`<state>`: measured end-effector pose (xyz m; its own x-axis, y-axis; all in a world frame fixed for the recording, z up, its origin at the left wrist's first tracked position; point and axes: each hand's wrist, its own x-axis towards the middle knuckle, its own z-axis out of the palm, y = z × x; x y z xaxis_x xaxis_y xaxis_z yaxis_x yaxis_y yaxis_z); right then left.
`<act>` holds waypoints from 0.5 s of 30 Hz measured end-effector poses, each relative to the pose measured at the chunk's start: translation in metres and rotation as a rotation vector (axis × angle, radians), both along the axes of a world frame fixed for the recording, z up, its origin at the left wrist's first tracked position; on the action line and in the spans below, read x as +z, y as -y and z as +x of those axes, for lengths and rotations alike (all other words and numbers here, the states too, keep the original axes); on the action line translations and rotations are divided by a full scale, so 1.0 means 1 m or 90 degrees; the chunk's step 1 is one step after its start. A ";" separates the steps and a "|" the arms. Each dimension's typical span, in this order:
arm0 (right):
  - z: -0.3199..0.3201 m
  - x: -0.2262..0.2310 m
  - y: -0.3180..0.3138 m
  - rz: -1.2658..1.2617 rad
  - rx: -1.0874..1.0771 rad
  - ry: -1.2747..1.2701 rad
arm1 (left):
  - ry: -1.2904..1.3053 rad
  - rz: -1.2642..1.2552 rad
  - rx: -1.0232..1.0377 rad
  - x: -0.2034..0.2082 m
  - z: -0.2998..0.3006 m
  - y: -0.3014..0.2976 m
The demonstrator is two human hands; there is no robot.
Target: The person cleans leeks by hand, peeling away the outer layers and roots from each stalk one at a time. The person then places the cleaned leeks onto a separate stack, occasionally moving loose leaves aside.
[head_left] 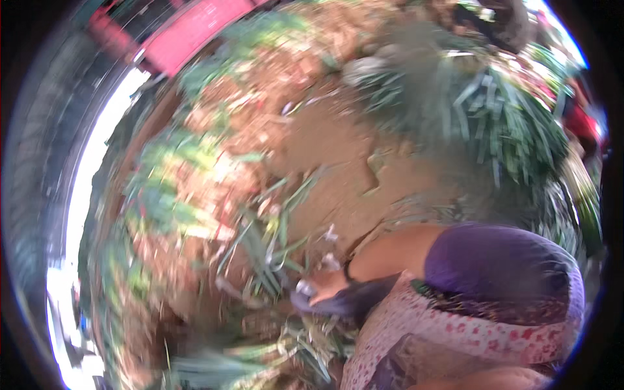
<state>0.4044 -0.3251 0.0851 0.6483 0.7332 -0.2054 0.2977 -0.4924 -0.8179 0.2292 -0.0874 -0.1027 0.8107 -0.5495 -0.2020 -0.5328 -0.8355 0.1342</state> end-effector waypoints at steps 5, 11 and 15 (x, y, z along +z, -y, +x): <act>0.008 -0.031 0.016 -0.070 -0.129 0.136 | -0.244 -0.439 0.648 -0.017 -0.095 -0.028; 0.002 -0.015 -0.010 -0.082 -0.083 0.042 | -0.370 -0.768 1.115 0.014 -0.118 -0.011; -0.006 -0.013 -0.012 -0.036 -0.107 0.086 | -0.313 -0.825 1.166 0.039 -0.132 -0.006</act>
<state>0.3987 -0.3126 0.0725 0.7845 0.6025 -0.1466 0.3127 -0.5885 -0.7456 0.0970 -0.0815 -0.0633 0.4486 0.5007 -0.7403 0.6587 0.3747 0.6525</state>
